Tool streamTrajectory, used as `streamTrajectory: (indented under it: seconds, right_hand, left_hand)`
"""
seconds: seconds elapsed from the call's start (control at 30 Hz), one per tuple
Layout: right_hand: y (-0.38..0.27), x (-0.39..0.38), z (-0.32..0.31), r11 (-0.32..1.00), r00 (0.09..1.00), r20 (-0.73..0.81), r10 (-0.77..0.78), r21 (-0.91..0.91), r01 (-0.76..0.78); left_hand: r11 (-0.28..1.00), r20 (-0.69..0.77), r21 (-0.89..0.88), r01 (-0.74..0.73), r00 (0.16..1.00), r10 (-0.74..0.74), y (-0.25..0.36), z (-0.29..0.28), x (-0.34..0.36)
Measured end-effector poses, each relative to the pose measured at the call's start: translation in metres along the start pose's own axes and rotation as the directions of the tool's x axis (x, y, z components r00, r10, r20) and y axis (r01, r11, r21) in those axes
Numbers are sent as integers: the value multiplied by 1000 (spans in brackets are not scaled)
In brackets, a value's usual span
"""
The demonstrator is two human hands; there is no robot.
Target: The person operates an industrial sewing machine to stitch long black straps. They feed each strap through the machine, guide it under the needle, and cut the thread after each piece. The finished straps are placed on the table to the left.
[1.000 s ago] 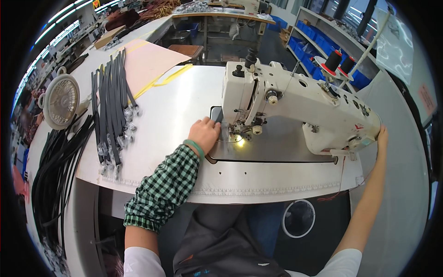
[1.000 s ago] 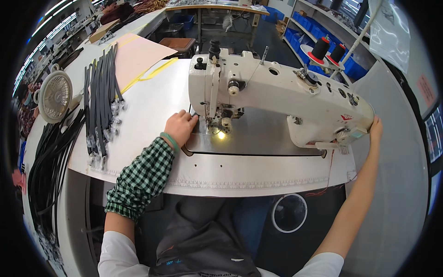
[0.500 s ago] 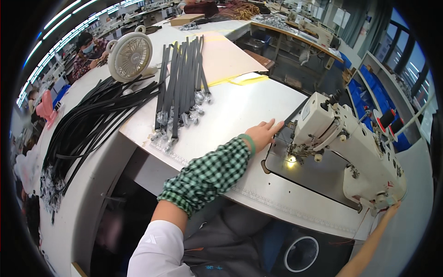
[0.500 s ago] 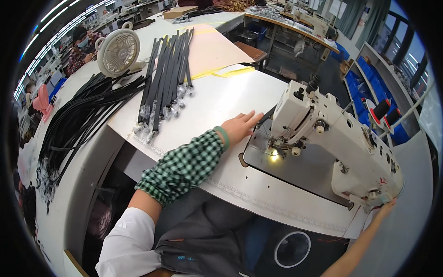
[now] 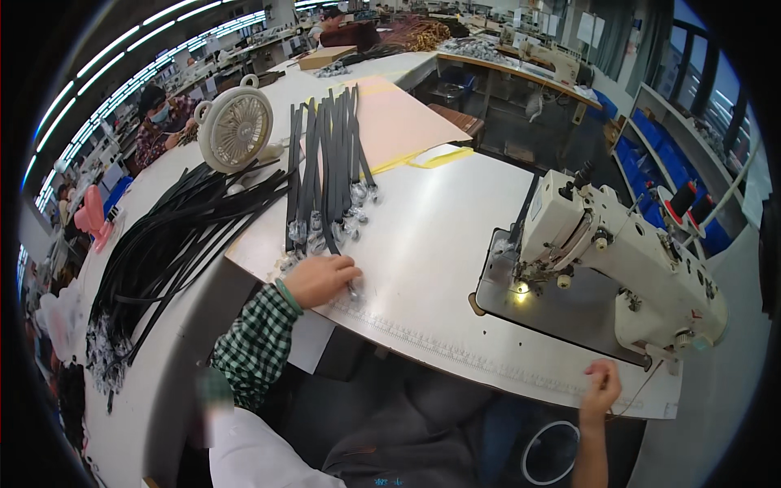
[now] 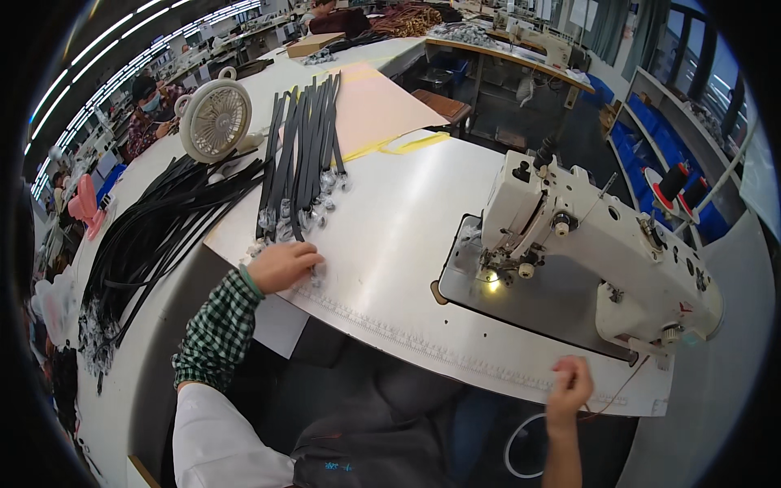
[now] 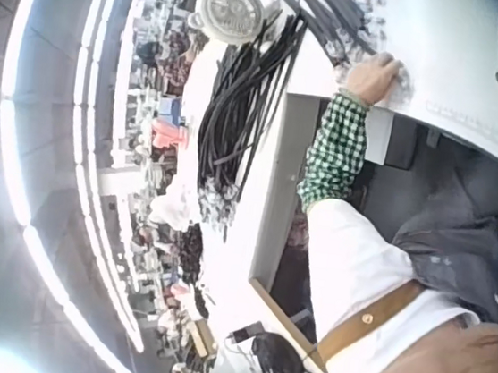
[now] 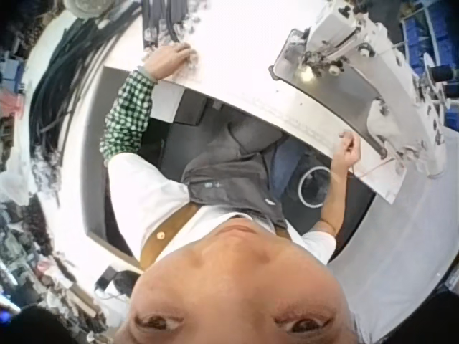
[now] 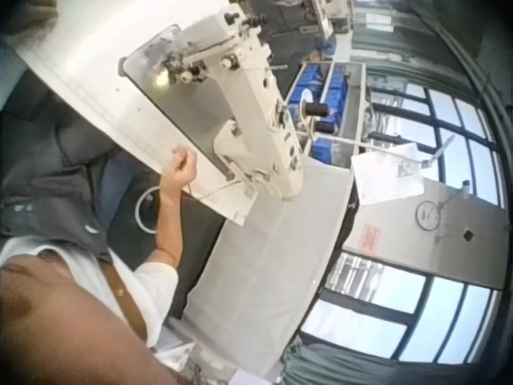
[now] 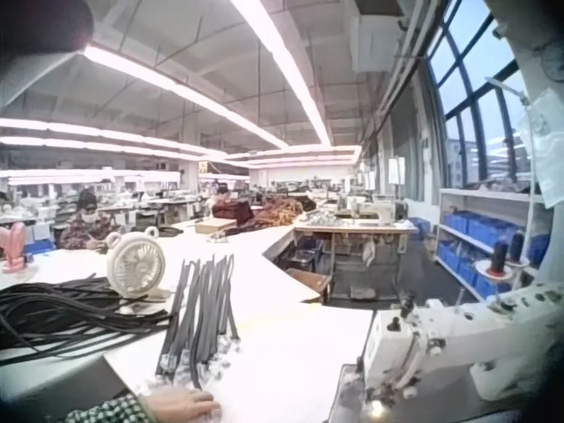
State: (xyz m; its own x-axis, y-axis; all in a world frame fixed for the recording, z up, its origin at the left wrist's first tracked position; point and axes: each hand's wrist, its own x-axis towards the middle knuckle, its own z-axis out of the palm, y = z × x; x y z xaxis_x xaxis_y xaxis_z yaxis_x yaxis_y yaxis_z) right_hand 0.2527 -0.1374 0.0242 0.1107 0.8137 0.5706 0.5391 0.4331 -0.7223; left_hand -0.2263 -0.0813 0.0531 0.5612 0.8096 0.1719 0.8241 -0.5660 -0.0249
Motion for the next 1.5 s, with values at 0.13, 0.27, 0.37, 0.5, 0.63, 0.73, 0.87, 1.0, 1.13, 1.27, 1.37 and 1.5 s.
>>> streamTrajectory:
  seconds: [0.13,0.27,0.37,0.5,0.63,0.73,0.87,1.0,1.13,1.27,1.37,1.5]
  right_hand:
    - [-66,-9,62,984,925,337,-177,37,175]
    - [-69,-24,98,749,825,564,40,529,-398]
    - [-33,-50,108,319,457,878,-143,478,-818]
    - [-43,-84,113,646,545,822,-166,509,-570]
    - [-30,-113,118,904,371,928,26,137,-405]
    - [-41,-104,114,839,484,874,43,232,-492]
    - [-52,-83,109,743,525,844,111,280,-608]
    - [-57,-73,109,595,514,850,118,354,-722]
    - [-67,-45,86,970,775,630,59,148,-194]
    - [-40,-23,39,974,990,109,95,195,-115]
    - [-18,-19,23,909,957,45,286,303,-286]
    - [0,-27,17,907,916,122,383,137,-398]
  left_hand:
    - [972,-196,13,-236,952,234,75,20,32]
    - [677,-187,-629,-381,920,344,149,1,55]
    - [-114,43,-986,119,852,522,152,-19,85]
    - [206,313,-949,241,815,488,96,10,132]
    - [313,467,-842,439,884,14,70,39,153]
    - [430,184,-823,371,890,-417,72,56,145]
    - [848,-193,-529,27,969,-151,95,50,115]
    - [931,-151,-316,-185,978,143,122,59,114]
    - [948,-200,-252,-196,969,147,131,75,148]
    - [963,-257,-224,-151,962,92,138,78,162]
    - [952,-266,-266,-150,961,77,139,76,165]
    - [945,-262,-297,-138,963,59,137,79,164]
